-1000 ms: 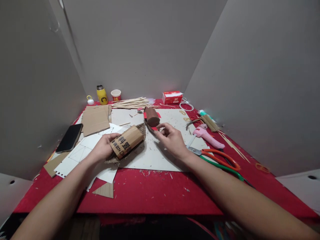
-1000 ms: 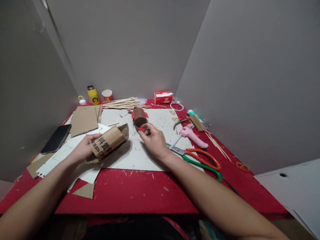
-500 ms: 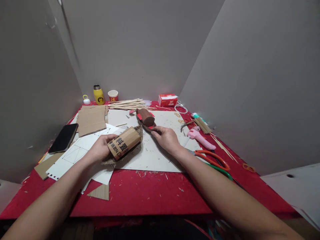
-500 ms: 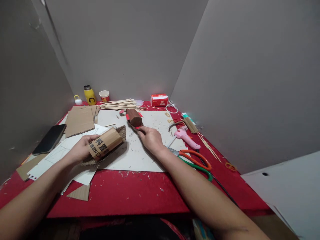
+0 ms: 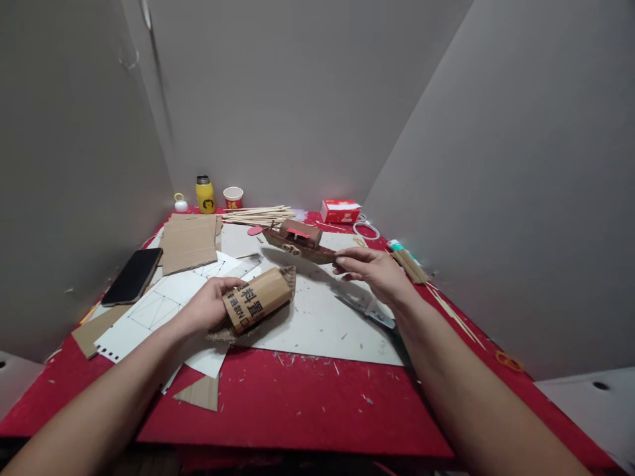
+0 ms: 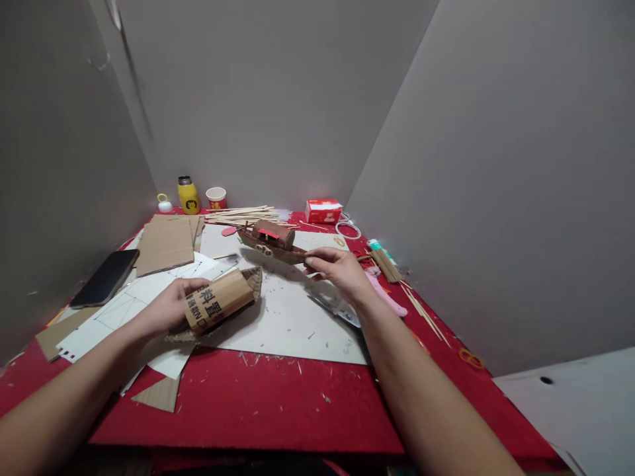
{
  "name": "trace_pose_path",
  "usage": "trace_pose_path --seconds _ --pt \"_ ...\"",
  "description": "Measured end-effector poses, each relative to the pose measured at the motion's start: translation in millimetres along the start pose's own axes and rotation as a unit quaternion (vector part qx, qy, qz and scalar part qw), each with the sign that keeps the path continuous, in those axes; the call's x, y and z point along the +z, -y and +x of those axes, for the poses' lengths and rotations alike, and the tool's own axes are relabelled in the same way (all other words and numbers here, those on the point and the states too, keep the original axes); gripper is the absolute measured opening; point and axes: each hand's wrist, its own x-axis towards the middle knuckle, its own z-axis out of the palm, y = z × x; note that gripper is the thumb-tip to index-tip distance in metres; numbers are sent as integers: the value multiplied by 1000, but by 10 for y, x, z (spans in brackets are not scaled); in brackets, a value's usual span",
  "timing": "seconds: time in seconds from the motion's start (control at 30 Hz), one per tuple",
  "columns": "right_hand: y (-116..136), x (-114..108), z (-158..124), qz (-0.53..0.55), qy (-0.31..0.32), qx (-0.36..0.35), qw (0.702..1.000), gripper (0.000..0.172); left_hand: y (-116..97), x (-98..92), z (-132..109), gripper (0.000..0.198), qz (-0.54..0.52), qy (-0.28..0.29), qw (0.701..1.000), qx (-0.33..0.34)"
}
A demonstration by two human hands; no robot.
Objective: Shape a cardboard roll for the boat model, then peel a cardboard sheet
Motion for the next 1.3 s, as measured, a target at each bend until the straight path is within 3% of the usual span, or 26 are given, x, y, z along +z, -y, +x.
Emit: trace_pose_path --seconds 0.37,0.83,1.0,1.2,1.3 --pt "163 -186 -61 67 92 39 993 23 40 43 -41 27 54 71 996 21" --pt "220 -167 -126 59 190 -3 980 17 88 63 -83 37 132 104 986 14" --pt "161 -197 -119 66 220 -23 973 15 50 64 -111 28 197 67 976 64" --pt "147 -188 -125 61 217 -41 973 18 -12 92 -111 16 167 124 975 76" --pt "147 -193 -124 48 217 -39 974 18 -14 104 -122 11 140 115 982 57"
